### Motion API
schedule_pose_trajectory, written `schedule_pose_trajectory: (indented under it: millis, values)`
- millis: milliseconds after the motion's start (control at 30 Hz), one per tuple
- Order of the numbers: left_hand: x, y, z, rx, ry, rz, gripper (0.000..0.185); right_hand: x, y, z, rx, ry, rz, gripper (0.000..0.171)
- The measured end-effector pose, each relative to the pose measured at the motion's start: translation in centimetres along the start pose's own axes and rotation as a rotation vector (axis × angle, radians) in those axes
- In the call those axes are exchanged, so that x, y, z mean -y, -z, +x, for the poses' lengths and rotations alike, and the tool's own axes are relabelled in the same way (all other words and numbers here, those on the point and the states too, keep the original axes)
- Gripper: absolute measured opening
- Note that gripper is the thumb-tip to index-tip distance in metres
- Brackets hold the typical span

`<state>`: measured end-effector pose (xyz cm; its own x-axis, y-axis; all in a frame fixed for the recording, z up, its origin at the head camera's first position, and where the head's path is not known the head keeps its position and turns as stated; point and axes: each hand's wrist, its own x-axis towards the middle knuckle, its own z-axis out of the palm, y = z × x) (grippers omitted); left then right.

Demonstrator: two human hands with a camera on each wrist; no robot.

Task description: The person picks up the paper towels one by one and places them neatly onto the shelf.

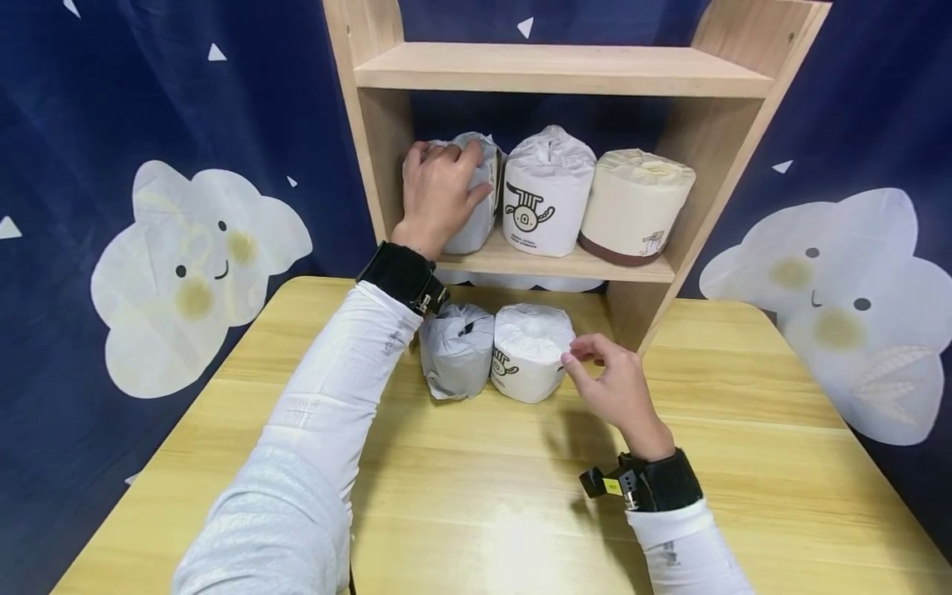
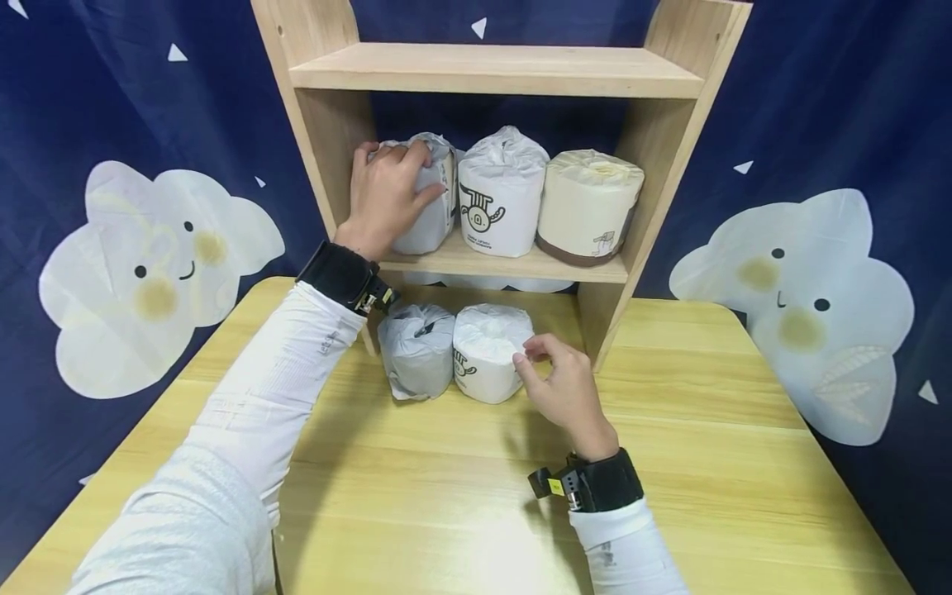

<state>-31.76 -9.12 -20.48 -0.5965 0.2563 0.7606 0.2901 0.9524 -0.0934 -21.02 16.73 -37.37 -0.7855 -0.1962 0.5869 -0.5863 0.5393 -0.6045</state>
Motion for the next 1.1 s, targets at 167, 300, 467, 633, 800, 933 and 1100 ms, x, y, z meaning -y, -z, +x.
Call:
schedule_pose_trajectory:
  millis: [167,300,467,633,800,933,1100]
  values:
    - [0.05,-0.02,0.24,0.024,0.013,0.0,0.038,-0.02,-0.03,-0.01,-0.007,0.01,-0.001,0.015]
    - [0.11,0.0,0.39,0.047,0.029,0.002,0.038,-0.01,-0.02,0.0,-0.006,0.018,-0.002,0.015]
    - [0.09,-0.1,0.45,0.063,0.042,-0.003,0.038,0.02,-0.05,-0.03,-0.004,0.016,-0.002,0.015]
    - [0.03,-0.24,0.57,0.085,0.045,-0.007,0.038,-0.06,-0.08,-0.05,-0.007,0.026,-0.004,0.015]
    - [-0.17,-0.28,0.75,0.114,0.034,-0.024,0.038,-0.1,-0.08,-0.04,-0.011,0.032,-0.008,0.015]
    - [-0.26,-0.26,0.79,0.13,0.035,-0.024,0.038,-0.11,-0.12,-0.06,-0.006,0.03,-0.007,0.015]
    - [-0.56,-0.14,0.9,0.157,0.024,-0.022,0.039,-0.06,-0.08,-0.09,-0.001,0.024,-0.008,0.015]
